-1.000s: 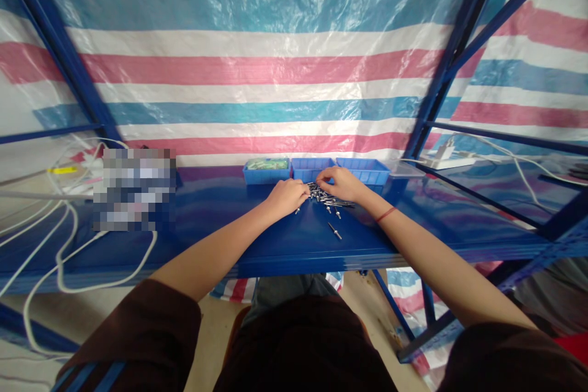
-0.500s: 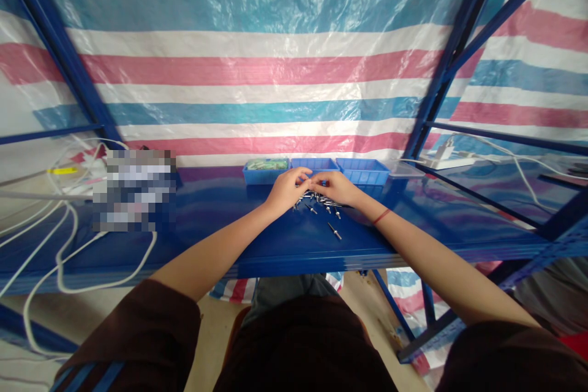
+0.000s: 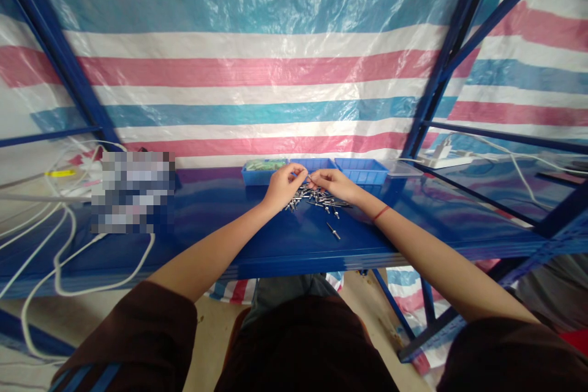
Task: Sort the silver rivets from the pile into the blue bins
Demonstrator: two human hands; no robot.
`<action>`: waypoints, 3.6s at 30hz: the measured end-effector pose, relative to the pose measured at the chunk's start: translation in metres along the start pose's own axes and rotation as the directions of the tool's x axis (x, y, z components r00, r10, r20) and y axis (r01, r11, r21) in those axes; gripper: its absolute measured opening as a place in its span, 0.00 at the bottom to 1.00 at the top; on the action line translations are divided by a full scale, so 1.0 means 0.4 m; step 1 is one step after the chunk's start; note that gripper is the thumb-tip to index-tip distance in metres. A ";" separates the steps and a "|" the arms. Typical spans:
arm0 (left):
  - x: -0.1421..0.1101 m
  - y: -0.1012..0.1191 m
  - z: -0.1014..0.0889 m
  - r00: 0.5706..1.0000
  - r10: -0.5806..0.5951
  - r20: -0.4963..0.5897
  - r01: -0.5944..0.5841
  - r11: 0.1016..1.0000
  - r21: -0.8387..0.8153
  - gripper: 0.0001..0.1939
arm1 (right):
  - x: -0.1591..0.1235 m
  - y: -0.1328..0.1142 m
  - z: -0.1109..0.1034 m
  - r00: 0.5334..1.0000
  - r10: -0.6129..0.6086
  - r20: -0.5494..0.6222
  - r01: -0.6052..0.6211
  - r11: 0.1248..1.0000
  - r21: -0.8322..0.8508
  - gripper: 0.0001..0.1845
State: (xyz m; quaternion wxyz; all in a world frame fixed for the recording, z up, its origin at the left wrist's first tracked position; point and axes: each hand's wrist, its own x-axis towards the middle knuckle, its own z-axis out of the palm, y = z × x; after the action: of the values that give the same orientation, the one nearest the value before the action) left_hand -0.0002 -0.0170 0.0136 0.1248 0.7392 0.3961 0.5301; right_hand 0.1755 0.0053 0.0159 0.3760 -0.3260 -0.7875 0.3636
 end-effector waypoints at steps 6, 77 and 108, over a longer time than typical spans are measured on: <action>0.000 -0.005 0.000 0.999 -0.030 -0.010 0.030 1.000 0.005 0.07 | 0.008 -0.002 -0.003 0.985 -0.053 -0.164 0.061 0.997 0.043 0.17; 0.000 -0.012 -0.005 0.997 -0.022 0.080 0.016 0.997 0.073 0.08 | -0.003 -0.014 0.012 0.994 -0.102 0.031 0.106 0.974 -0.198 0.19; 0.002 -0.025 0.002 0.971 -0.081 0.223 0.088 0.996 -0.023 0.15 | 0.003 -0.023 -0.005 0.982 -0.083 -0.167 0.111 0.981 0.162 0.16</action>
State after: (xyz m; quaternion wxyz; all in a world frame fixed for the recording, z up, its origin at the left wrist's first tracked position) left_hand -0.0040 -0.0097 0.0077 0.2029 0.7741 0.4022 0.4449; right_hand 0.1745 0.0019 0.0248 0.4814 -0.2817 -0.7359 0.3838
